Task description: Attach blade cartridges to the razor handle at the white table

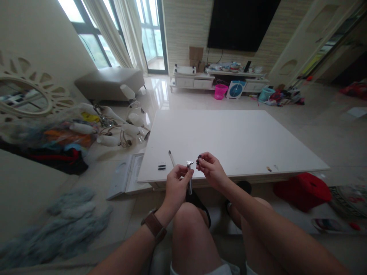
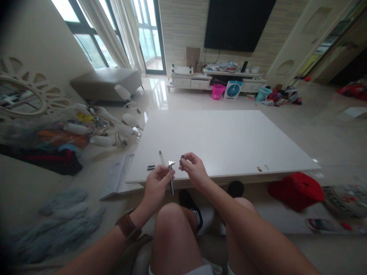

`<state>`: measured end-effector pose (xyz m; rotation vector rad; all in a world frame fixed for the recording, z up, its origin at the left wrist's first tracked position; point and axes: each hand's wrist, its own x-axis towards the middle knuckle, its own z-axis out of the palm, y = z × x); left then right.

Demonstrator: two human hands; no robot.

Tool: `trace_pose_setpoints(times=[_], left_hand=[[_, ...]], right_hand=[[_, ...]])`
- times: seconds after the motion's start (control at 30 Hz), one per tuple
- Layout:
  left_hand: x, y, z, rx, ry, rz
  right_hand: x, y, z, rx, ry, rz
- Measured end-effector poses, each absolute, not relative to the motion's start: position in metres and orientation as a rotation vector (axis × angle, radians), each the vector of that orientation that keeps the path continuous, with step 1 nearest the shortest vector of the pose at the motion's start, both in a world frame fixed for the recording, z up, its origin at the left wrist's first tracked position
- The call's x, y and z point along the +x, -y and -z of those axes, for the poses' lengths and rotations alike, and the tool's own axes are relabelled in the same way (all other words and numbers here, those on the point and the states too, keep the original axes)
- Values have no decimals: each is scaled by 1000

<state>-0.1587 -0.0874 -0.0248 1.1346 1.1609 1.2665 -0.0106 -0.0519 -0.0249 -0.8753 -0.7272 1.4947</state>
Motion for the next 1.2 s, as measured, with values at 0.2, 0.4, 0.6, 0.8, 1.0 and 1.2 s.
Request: trace_pose_setpoints(times=[0.2,0.4,0.6,0.8,1.0,1.2], left_hand=[[-158,89,25,1158,-1146,-1246],[-158,90,27,1151,-1086,-1195],[-158,90,24,1173,-1087,-1201],[-157,91,23,1188,-1090,-1203],[-156,93,24,1135,-1065,-1188],[-156,94,21,1137,-1043,-1202]], right_hand=[[-10,55,24,-878,762,-1538],[-16,58,23,-841,723,-1566],[-19,62,22,-799,690,-1604],[-24,66,20,-781,640,-1600],[-25,66,20,-782,650,-1549],[-25,67,18,-798,631,-1538]])
